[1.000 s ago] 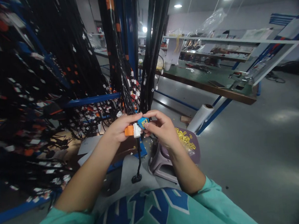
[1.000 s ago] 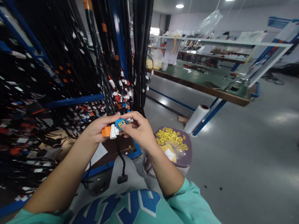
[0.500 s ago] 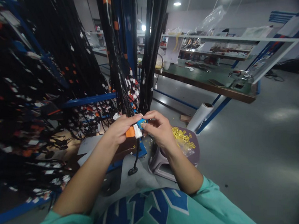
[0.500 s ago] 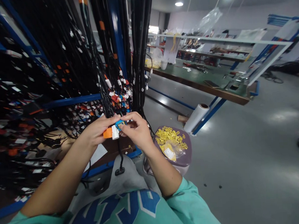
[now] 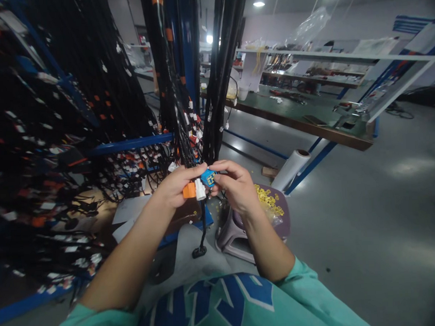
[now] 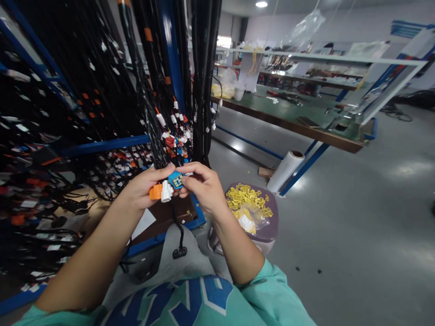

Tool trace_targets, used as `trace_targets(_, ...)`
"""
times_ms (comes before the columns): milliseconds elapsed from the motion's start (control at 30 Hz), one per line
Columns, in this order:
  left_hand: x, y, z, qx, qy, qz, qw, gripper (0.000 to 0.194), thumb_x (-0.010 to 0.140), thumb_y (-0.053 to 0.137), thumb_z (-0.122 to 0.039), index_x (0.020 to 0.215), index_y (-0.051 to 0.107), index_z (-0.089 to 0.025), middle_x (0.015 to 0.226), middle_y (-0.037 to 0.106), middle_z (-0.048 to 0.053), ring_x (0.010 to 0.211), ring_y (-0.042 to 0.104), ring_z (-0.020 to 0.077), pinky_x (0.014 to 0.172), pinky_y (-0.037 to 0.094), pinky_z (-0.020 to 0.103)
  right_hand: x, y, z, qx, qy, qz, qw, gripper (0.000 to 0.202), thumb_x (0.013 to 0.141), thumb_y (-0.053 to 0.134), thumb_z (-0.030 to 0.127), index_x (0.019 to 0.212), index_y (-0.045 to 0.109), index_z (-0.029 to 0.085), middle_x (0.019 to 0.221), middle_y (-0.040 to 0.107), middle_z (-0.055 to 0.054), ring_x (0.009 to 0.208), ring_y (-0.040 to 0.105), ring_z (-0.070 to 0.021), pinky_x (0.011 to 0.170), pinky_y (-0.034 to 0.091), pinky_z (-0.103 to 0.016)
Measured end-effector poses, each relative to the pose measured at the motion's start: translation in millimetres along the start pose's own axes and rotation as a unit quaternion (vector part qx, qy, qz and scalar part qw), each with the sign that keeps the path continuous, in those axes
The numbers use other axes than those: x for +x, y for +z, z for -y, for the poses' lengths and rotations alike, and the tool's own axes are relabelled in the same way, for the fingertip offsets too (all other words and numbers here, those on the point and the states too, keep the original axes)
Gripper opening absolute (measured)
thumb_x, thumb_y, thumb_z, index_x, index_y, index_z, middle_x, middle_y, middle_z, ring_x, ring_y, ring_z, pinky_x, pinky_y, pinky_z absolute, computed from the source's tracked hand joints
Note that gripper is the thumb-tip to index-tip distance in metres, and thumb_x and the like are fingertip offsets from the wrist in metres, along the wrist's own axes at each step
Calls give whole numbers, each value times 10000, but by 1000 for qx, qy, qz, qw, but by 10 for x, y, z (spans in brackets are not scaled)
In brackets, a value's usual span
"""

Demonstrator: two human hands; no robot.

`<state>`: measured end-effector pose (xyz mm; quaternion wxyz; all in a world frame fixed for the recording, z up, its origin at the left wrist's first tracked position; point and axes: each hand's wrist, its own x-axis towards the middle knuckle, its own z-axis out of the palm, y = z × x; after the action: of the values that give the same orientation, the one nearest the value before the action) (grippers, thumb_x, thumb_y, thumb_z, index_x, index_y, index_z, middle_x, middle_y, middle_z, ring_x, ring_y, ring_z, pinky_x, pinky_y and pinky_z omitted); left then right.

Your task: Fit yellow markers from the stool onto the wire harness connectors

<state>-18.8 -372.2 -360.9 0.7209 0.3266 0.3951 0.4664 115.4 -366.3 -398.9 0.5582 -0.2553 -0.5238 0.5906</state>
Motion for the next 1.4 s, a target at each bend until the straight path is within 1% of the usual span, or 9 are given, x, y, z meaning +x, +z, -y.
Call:
trace_targets(133, -4, 8, -3, 11, 6, -12, 1000, 232, 825, 523, -81, 613, 613, -50, 500, 625, 88, 402, 607, 183, 428, 518, 266, -11, 62, -34, 7, -34, -25, 999, 119, 633, 636, 217, 750, 636, 198, 837, 581, 28, 448, 507, -21, 408, 465, -179)
trace_targets(267, 3, -20, -2, 14, 10, -11, 1000, 212, 819, 546, -92, 620, 611, -60, 498, 625, 78, 395, 600, 169, 430, 517, 253, -16, 70, -66, -12, -44, -45, 998, 125, 650, 633, 242, 765, 629, 195, 908, 599, 10, 469, 513, -24, 430, 485, -195)
trace_targets(333, 6, -38, -6, 9, 5, 2, 1000, 231, 834, 531, -106, 623, 613, -58, 510, 631, 88, 408, 608, 171, 438, 521, 253, -16, 50, -56, -5, -19, -20, 1000, 155, 655, 643, 263, 798, 637, 200, 880, 619, 8, 483, 529, -37, 454, 505, -210)
trace_targets(433, 11, -59, -15, -1, -11, 20, 1000, 291, 865, 486, -125, 615, 615, -49, 530, 638, 113, 427, 618, 175, 447, 524, 250, -16, 20, -19, 9, 13, 22, 1000, 201, 648, 660, 271, 840, 644, 213, 727, 628, 32, 484, 541, -59, 486, 527, -232)
trace_targets(600, 18, -70, -15, -8, -19, 18, 1000, 331, 883, 415, -104, 628, 616, -46, 520, 634, 114, 418, 612, 182, 443, 530, 273, -22, 32, 15, -12, -7, 22, 1000, 206, 643, 643, 234, 848, 630, 225, 604, 595, 60, 477, 547, -73, 498, 525, -240)
trace_targets(800, 4, -43, -21, 1, -23, 7, 1000, 383, 895, 377, -108, 600, 613, -44, 493, 620, 116, 397, 605, 192, 422, 517, 275, -25, 68, -22, -24, -35, 13, 999, 176, 652, 621, 222, 828, 613, 214, 648, 599, 52, 457, 540, -63, 480, 510, -243)
trace_targets(900, -8, -21, -33, -2, -27, -2, 1000, 404, 900, 370, -110, 577, 603, -48, 472, 607, 104, 376, 588, 177, 406, 504, 258, -26, 52, -29, -36, -33, 2, 999, 184, 662, 613, 229, 846, 615, 220, 593, 585, 60, 452, 541, -75, 492, 517, -261)
trace_targets(1100, -16, -18, -27, -9, -20, 17, 1000, 346, 891, 413, -115, 616, 612, -50, 519, 636, 100, 412, 605, 163, 428, 519, 246, -23, 4, 39, -24, 2, 39, 999, 196, 663, 636, 213, 857, 611, 212, 545, 606, 61, 468, 578, -92, 518, 520, -259)
trace_targets(1400, 4, -8, -3, 0, -4, -7, 1000, 325, 877, 439, -103, 605, 607, -49, 504, 623, 88, 386, 592, 163, 412, 514, 255, -4, 46, 35, -41, -21, 1, 999, 164, 623, 649, 211, 781, 608, 216, 590, 602, 56, 430, 551, -86, 456, 492, -244)
